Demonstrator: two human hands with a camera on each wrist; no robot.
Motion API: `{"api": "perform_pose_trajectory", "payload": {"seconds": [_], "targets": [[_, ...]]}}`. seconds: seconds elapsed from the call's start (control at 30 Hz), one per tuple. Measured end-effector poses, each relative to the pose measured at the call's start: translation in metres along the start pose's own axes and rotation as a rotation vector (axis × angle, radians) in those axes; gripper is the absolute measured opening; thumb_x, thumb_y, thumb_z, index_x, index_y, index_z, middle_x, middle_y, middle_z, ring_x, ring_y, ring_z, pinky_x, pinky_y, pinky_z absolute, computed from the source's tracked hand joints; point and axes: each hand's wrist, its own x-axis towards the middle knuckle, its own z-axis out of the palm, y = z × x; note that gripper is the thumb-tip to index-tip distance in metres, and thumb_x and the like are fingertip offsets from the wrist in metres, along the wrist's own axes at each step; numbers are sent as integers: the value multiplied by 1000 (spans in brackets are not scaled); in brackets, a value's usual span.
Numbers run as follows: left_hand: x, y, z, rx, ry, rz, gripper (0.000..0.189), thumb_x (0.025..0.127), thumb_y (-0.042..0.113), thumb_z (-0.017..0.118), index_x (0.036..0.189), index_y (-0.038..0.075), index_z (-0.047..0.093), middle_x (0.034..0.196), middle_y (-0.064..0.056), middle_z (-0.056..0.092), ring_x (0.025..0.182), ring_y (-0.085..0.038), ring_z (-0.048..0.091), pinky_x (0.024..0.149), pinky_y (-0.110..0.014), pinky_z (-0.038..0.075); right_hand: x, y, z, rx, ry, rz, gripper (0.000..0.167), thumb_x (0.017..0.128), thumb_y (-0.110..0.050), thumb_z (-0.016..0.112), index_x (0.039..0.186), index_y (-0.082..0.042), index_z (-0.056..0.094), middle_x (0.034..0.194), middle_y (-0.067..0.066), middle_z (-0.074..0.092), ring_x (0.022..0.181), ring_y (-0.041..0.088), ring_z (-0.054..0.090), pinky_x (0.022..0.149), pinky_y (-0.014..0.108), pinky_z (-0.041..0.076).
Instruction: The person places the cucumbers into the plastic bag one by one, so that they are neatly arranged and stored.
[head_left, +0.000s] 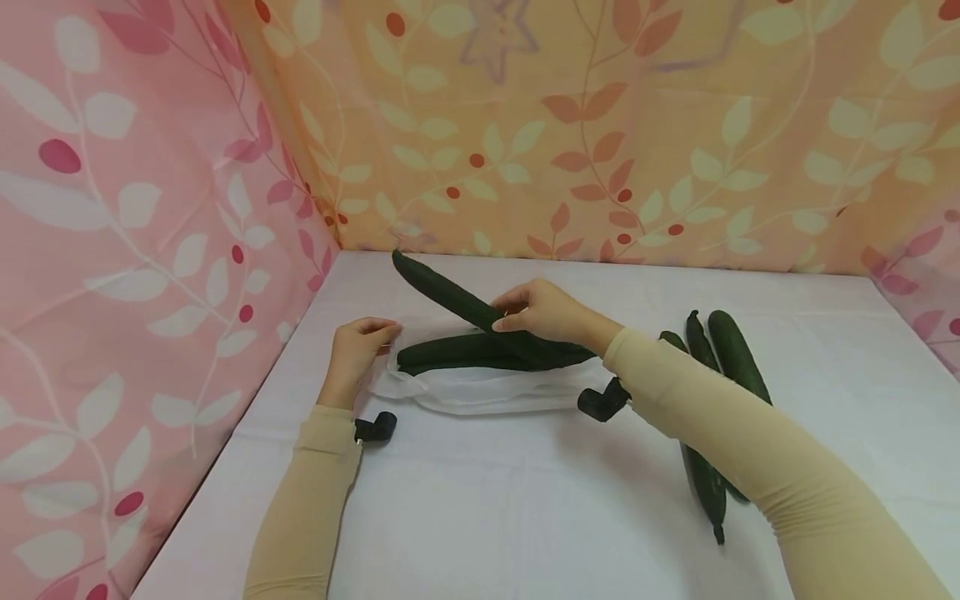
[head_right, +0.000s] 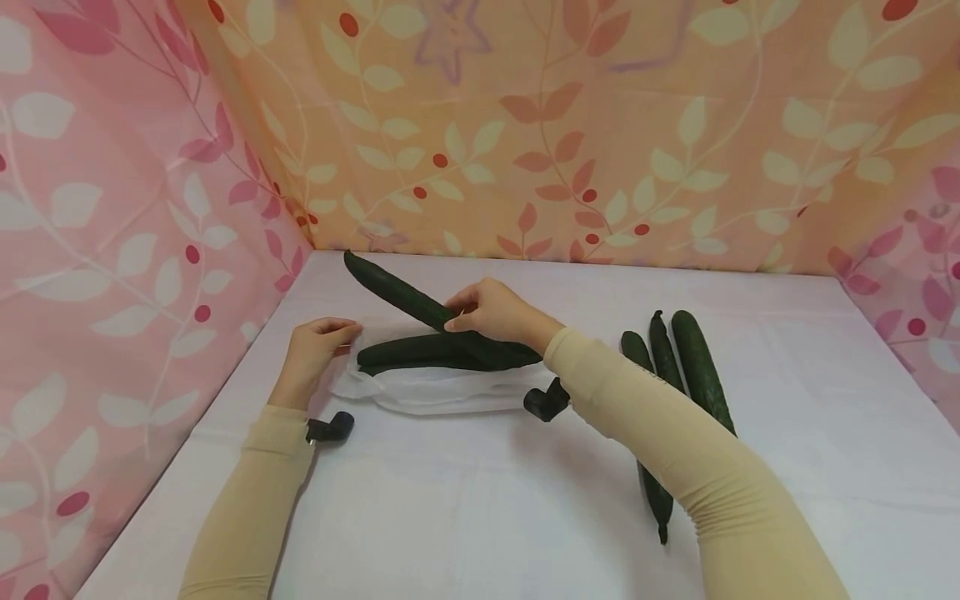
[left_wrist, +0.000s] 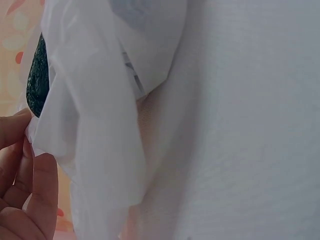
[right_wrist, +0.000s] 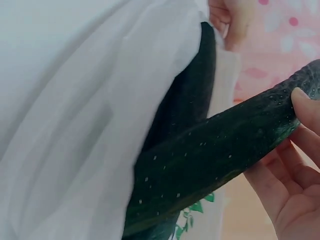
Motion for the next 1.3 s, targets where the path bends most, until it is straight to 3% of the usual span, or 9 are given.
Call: {"api": "perform_pose_trajectory", "payload": {"seconds": [0.2, 0.47, 0.7, 0.83, 1.03, 1.3], "targets": [[-2, 1, 0, -14, 6, 11, 31, 92, 21, 72, 111, -4, 70, 83, 10, 67, 80, -10, 64, 71, -14, 55, -3, 5, 8, -109, -43, -17, 36, 90, -20, 73, 123, -6, 71, 110, 10, 74, 98, 22, 61, 92, 37, 52], [-2, 3, -1, -13, 2, 13, 31, 93, 21, 71, 111, -4, 70, 84, 9, 66, 80, -10, 64, 72, -14, 55, -12, 4, 18, -253, -9, -32, 37, 91, -19, 72, 124, -2, 68, 118, 14, 71, 105, 25, 66, 94, 40, 54], [-1, 1, -3, -35, 1, 11, 30, 93, 15, 69, 112, -8, 68, 79, 13, 64, 76, -4, 62, 70, -13, 55, -12, 2, 28, -325, -52, -33, 36, 93, -21, 70, 126, -5, 68, 120, 11, 70, 109, 24, 65, 95, 39, 54], [0, 0, -4, -57, -5, 5, 28, 94, 9, 66, 113, -11, 67, 78, 13, 64, 73, -2, 61, 69, -13, 55, -13, 0, 30, -323, -86, -21, 35, 91, -21, 72, 123, -4, 70, 113, 9, 72, 99, 19, 67, 87, 35, 56], [1, 0, -5, -53, -25, 1, 33, 94, 15, 68, 115, -10, 67, 79, 15, 65, 72, 0, 63, 69, -13, 55, -14, -3, 30, -306, -134, -16, 35, 90, -20, 74, 120, -3, 71, 103, 8, 74, 89, 16, 67, 80, 31, 55], [-1, 3, -5, -40, -34, -11, 33, 93, 18, 70, 115, -7, 68, 81, 14, 65, 80, -7, 63, 73, -14, 55, -13, 1, 33, -310, -88, 26, 35, 93, -19, 69, 124, -3, 69, 116, 11, 72, 102, 22, 67, 91, 37, 55]]}}
